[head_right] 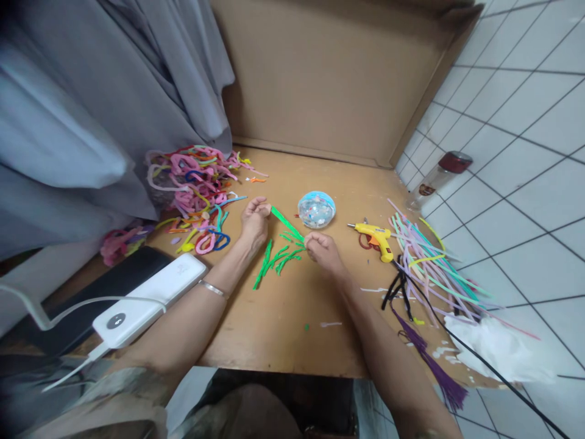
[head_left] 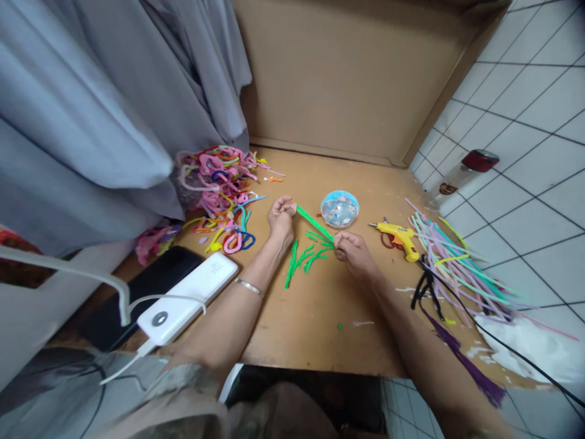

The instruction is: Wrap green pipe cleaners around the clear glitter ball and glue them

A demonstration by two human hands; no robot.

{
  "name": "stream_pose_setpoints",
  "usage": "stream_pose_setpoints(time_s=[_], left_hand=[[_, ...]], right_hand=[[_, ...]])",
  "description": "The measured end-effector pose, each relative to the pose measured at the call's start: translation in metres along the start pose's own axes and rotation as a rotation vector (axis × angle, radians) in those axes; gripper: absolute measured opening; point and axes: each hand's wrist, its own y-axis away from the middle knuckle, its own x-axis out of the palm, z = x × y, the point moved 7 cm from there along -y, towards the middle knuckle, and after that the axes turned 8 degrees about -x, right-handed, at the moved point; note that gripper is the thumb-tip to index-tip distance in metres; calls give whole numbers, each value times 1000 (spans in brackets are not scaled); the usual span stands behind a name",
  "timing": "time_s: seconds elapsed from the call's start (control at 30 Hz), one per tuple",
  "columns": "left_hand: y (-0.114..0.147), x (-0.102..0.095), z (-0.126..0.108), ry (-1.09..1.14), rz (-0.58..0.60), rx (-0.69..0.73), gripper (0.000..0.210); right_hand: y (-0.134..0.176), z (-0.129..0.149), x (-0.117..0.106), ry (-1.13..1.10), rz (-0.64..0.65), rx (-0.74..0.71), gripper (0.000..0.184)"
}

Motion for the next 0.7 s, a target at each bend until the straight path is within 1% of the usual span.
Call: stream_pose_setpoints(time_s=[0.07, 0.17, 0.23, 0.3, 0.4, 0.53, 0.6, 0.7], left_hand=[[-1, -1, 2, 30, 6, -45, 26], [0, -4, 6, 89, -27, -117, 27], [4, -3, 8, 129, -47, -173, 26], [8, 0, 10, 174, -42, -225, 24], [16, 8, 13, 239, 3, -307, 16], [22, 18, 16, 281, 97, -414, 8], [26, 22, 16, 303, 143, -454, 8], [30, 28, 17, 336, 198, -503, 15]], right_hand=[[1, 0, 4, -25, 14, 14, 14], [3, -3, 7, -25, 33, 21, 13], [4, -3, 7, 25, 35, 8, 13], [5, -1, 6, 128, 29, -27, 14], [5, 3, 2, 277, 11, -87, 16], [4, 7, 1, 346, 1, -141, 18], [3, 8, 1, 357, 6, -154, 18], [3, 6, 0, 354, 9, -142, 18]])
